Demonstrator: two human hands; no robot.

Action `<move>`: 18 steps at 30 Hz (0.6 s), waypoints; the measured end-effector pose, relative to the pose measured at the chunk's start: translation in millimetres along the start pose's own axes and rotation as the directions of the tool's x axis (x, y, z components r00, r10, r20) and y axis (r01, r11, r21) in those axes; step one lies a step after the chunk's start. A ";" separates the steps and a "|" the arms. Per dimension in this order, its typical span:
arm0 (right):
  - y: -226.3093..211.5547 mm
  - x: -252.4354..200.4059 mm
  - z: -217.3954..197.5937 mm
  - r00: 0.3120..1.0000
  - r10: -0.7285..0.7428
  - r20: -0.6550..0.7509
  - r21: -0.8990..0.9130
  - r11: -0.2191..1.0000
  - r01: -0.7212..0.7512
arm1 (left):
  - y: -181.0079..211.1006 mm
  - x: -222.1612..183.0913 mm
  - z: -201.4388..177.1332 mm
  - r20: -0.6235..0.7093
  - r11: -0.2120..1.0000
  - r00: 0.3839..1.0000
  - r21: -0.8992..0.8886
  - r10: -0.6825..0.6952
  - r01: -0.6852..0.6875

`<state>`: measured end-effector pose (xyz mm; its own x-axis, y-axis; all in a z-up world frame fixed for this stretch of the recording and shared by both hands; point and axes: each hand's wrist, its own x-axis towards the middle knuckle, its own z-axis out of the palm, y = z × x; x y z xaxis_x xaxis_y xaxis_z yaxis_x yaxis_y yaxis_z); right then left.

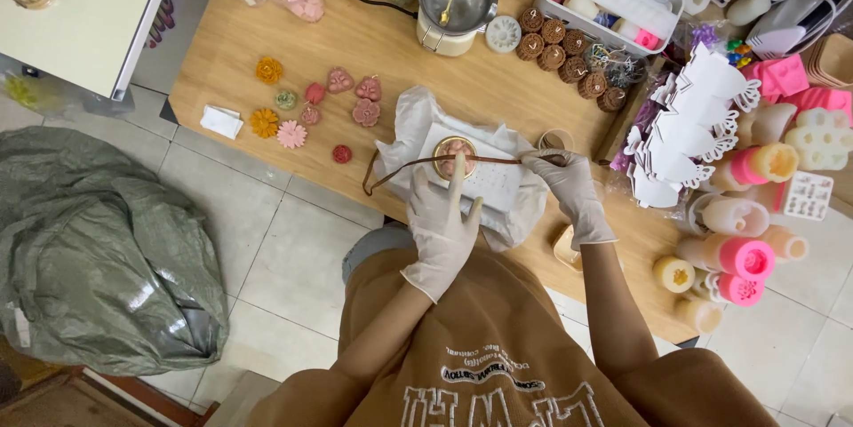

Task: The person wraps a candle in tissue paper, ties a brown ribbon around the container by hand, and places small decorative flowers onto the ribbon.

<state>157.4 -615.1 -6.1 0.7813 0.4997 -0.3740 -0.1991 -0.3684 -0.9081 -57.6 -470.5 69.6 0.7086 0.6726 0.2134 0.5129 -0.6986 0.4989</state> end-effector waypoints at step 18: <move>30.7 -0.3 -32.6 0.999 0.003 -0.044 0.009 1.000 -0.003 | -7.9 5.0 82.2 -0.350 0.997 0.935 -0.060 -0.056 0.038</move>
<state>170.3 -652.1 -27.8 0.8060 0.4636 -0.3681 -0.2065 -0.3625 -0.9088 -18.3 -481.7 -2.3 0.4644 0.7538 0.4650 0.5095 -0.6568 0.5559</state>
